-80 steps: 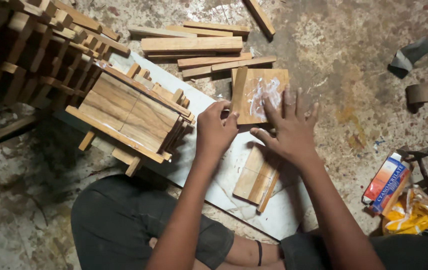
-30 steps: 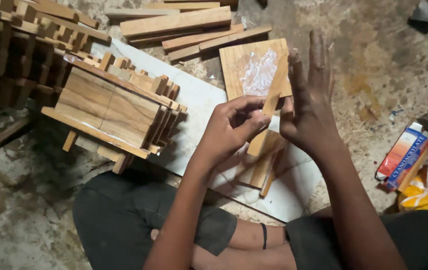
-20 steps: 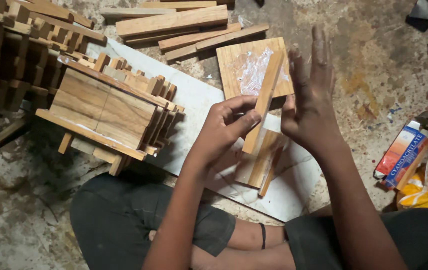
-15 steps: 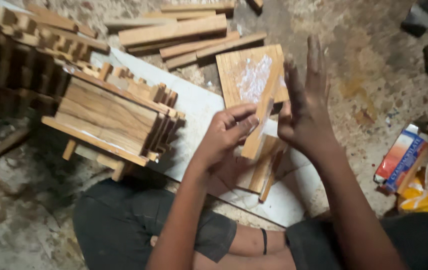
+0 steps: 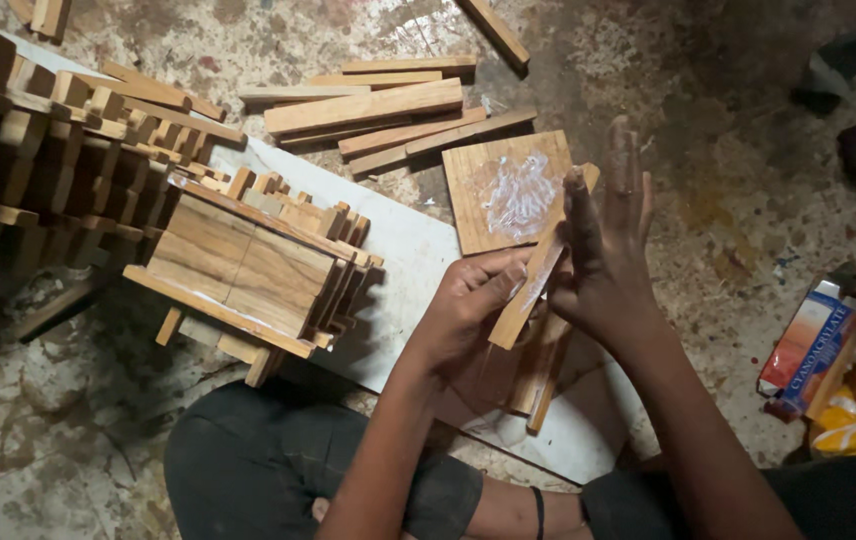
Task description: The person sits on the floor and assembles small wooden items. They pick up wooden sticks and blocks, press them onto a board with white glue to coat the ends, then attach the glued pieces to a partially built wooden structure, adding pieces one at a time.
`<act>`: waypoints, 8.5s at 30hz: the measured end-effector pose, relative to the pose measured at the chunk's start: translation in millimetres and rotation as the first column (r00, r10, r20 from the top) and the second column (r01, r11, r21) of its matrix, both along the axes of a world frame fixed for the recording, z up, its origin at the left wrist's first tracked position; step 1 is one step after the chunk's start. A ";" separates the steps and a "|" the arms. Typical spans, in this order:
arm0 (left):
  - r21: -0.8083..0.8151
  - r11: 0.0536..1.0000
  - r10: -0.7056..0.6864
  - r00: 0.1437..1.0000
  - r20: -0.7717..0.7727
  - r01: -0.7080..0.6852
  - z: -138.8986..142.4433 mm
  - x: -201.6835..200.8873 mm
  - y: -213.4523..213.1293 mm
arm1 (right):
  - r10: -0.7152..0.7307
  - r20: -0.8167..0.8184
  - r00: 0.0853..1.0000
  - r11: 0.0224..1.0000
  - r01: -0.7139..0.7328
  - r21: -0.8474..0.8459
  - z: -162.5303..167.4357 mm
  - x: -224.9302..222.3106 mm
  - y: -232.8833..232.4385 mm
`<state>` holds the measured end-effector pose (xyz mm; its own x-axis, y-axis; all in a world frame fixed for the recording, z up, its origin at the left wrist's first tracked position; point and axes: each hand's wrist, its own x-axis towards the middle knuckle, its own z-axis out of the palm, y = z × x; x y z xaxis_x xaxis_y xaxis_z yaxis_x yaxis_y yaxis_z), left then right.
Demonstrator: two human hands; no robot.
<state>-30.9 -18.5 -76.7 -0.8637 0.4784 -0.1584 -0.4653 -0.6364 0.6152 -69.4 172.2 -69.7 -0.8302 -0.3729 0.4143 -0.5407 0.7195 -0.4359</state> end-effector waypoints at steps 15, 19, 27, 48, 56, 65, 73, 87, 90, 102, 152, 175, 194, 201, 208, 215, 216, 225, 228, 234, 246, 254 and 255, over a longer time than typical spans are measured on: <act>-0.093 0.995 0.018 1.000 -0.016 -0.019 -2.6 -0.9 -3.2 | -0.022 -0.018 1.000 1.000 0.022 0.002 2.8 -3.3 -0.9; -0.144 0.990 0.015 0.999 0.044 -0.008 6.0 1.3 -0.8 | -0.015 -0.043 0.999 1.000 0.015 0.006 -0.4 -2.7 -4.0; -0.080 0.996 0.034 0.999 -0.036 -0.037 7.8 4.4 1.3 | -0.051 0.007 0.999 0.999 0.051 0.007 -5.1 -1.4 -2.9; -0.658 0.583 0.074 0.838 -0.540 -0.476 59.5 -1.6 -15.3 | -0.026 -0.049 0.998 0.978 0.035 0.204 -9.6 -2.1 7.4; -0.732 0.433 0.092 0.833 -0.545 -0.526 66.0 -4.1 -34.9 | -0.166 0.113 0.980 0.912 0.109 0.397 0.1 -12.5 9.1; -0.791 0.239 0.222 0.825 -0.520 -0.563 1.9 -15.4 -24.6 | -0.263 0.262 0.929 0.931 0.174 0.321 -33.9 -28.6 55.5; -0.810 0.135 0.204 0.816 -0.542 -0.571 -24.2 -19.1 -15.9 | -0.154 0.252 0.955 0.975 0.107 0.193 -50.6 -32.2 68.9; -0.853 0.177 0.269 0.858 -0.438 -0.491 -34.9 -19.7 -8.4 | -0.311 0.214 0.926 0.918 0.235 0.319 -45.7 -41.7 27.0; -0.875 0.162 0.269 0.873 -0.406 -0.457 -29.8 -19.7 -10.8 | -0.304 0.269 0.914 0.915 0.202 0.348 -51.8 -49.8 23.3; -0.894 0.265 0.243 0.923 -0.299 -0.360 -5.0 -22.5 -14.2 | -0.282 0.287 0.915 0.896 0.145 0.419 -61.8 -54.6 13.4; -0.534 0.729 0.478 0.877 -0.051 -0.428 -52.6 -18.4 -19.0 | -0.035 0.180 0.983 0.980 -0.001 0.199 -62.2 -31.0 0.1; -0.595 0.697 0.459 0.886 -0.059 -0.401 -52.3 -16.4 -14.9 | -0.134 0.297 0.945 0.985 0.095 0.141 -50.9 -27.0 29.1; -0.323 0.858 0.383 0.917 -0.115 -0.399 -35.7 -8.0 -10.3 | 0.468 0.391 0.793 0.622 0.019 -0.783 22.5 -2.2 9.7; -0.351 0.893 0.246 0.958 -0.147 -0.283 -17.1 -3.4 1.6 | 0.180 0.322 0.929 0.940 -0.066 -0.334 30.7 2.0 -11.8; -0.447 0.849 0.221 0.958 -0.184 -0.282 13.3 3.5 4.0 | 0.002 0.214 0.977 0.997 -0.019 0.074 27.4 0.8 -6.9; -0.451 0.793 0.324 0.911 -0.256 -0.409 20.7 -3.9 -17.1 | -0.065 -0.031 0.997 0.942 0.071 0.329 24.6 -4.6 -0.2; -0.475 0.774 0.322 0.906 -0.273 -0.418 20.6 -3.6 -18.4 | -0.096 0.047 0.994 0.955 0.079 0.285 26.3 -6.6 3.9; -0.655 0.653 0.148 0.913 -0.381 -0.380 28.1 2.7 -5.6 | -0.043 0.130 0.991 0.997 0.034 0.065 49.4 -9.3 17.2; -0.616 0.690 0.180 0.914 -0.363 -0.380 31.5 1.4 -3.7 | -0.020 0.121 0.992 0.995 0.008 0.096 59.1 4.2 11.9; -0.434 0.842 0.198 0.933 -0.300 -0.318 26.6 13.9 8.3 | 0.020 0.138 0.990 1.000 -0.023 0.014 68.9 39.8 6.6; -0.200 0.966 0.208 0.955 0.211 -0.166 42.6 45.2 31.7 | -0.048 -0.116 0.992 0.947 0.082 0.310 67.5 86.9 23.3; -0.023 0.986 0.169 0.971 0.172 -0.167 43.2 50.4 38.9 | -0.097 -0.050 0.994 0.932 0.108 0.345 71.8 82.5 39.1; 0.038 0.985 0.159 0.974 0.164 -0.167 41.5 50.0 37.4 | -0.027 -0.028 0.999 0.935 0.035 0.353 69.5 92.8 33.9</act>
